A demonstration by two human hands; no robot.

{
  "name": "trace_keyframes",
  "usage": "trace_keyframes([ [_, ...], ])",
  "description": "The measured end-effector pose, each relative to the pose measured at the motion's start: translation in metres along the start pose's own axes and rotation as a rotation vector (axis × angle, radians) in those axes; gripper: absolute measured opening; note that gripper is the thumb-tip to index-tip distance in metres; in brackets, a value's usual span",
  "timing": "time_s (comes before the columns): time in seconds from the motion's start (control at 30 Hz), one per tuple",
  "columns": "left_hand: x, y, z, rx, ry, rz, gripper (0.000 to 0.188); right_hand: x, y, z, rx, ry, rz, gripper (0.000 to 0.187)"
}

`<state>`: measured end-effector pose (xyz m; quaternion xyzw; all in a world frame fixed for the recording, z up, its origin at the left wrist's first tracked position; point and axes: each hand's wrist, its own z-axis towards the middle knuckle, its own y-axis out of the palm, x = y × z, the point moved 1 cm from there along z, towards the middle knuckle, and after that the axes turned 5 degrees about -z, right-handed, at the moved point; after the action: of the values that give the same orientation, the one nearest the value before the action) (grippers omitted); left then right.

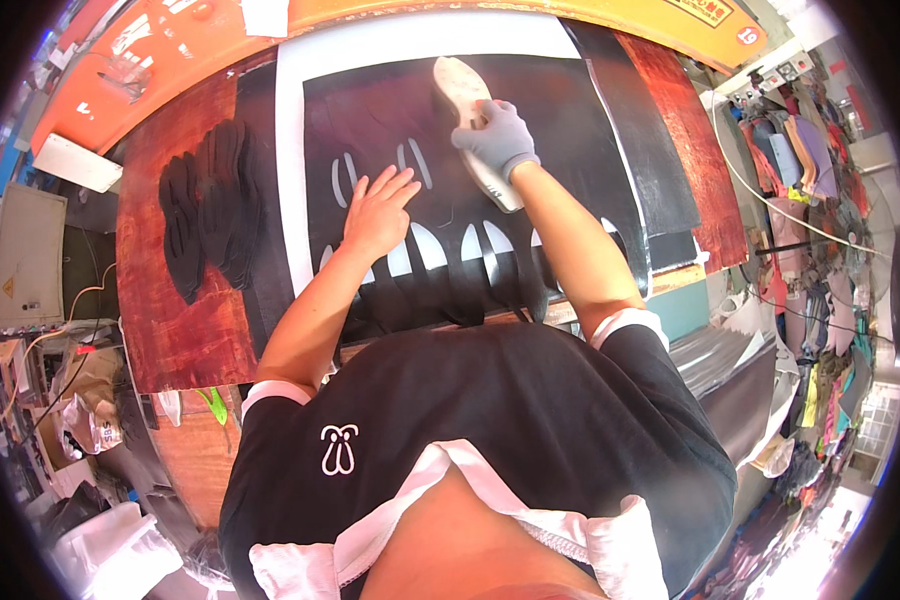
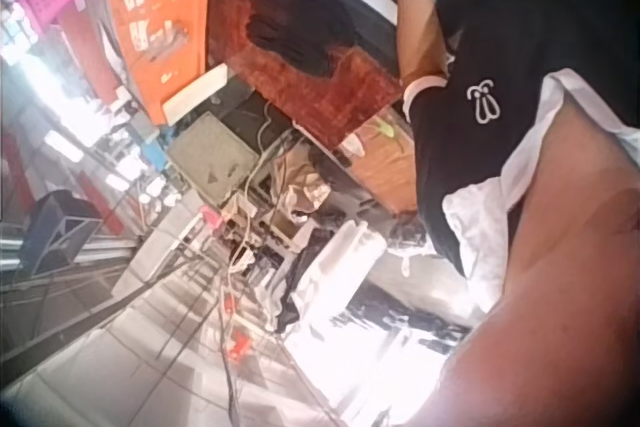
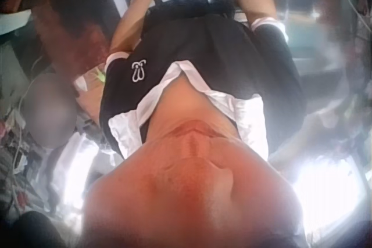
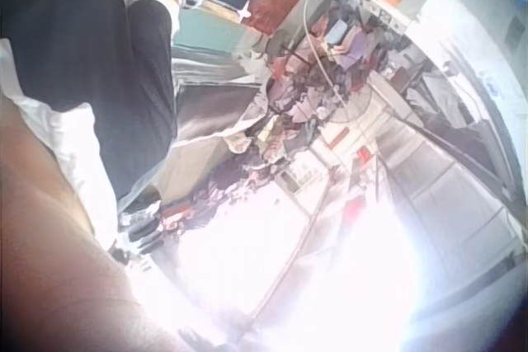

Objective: The person repeatedly places white insole-shaped pieces onto a black sheet on a workbench, aligns them, and occasionally removes and repositions them. The person also gathers black trim pieces and places them into a white sack.

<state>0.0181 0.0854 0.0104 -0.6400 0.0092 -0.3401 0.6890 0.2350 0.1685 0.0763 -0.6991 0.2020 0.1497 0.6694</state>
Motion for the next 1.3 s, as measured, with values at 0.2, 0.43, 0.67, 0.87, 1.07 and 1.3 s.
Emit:
trace_keyframes([
  [0.2, -0.002, 0.004, 0.000, -0.053, -0.030, 0.014, 0.046, -0.007, 0.009, -0.013, 0.064, -0.087, -0.380, 0.071],
  [0.43, -0.002, 0.001, -0.006, 0.073, 0.046, 0.000, 0.045, 0.036, -0.008, -0.017, 0.071, -0.097, -0.058, 0.060],
  [0.67, -0.012, 0.010, 0.018, 0.074, 0.080, -0.042, 0.039, 0.162, 0.012, -0.089, 0.320, -0.262, -0.449, 0.054],
  [0.87, 0.001, -0.020, -0.047, 0.027, -0.033, 0.030, 0.040, 0.118, 0.023, -0.131, 0.290, -0.328, -0.537, 0.050],
  [1.07, -0.003, -0.015, -0.032, 0.127, 0.066, -0.009, 0.040, 0.107, 0.015, -0.127, 0.395, -0.334, -0.485, 0.046],
  [1.3, 0.003, -0.032, -0.057, 0.189, 0.048, -0.024, 0.039, 0.118, 0.005, -0.150, 0.342, -0.416, -0.307, 0.045],
])
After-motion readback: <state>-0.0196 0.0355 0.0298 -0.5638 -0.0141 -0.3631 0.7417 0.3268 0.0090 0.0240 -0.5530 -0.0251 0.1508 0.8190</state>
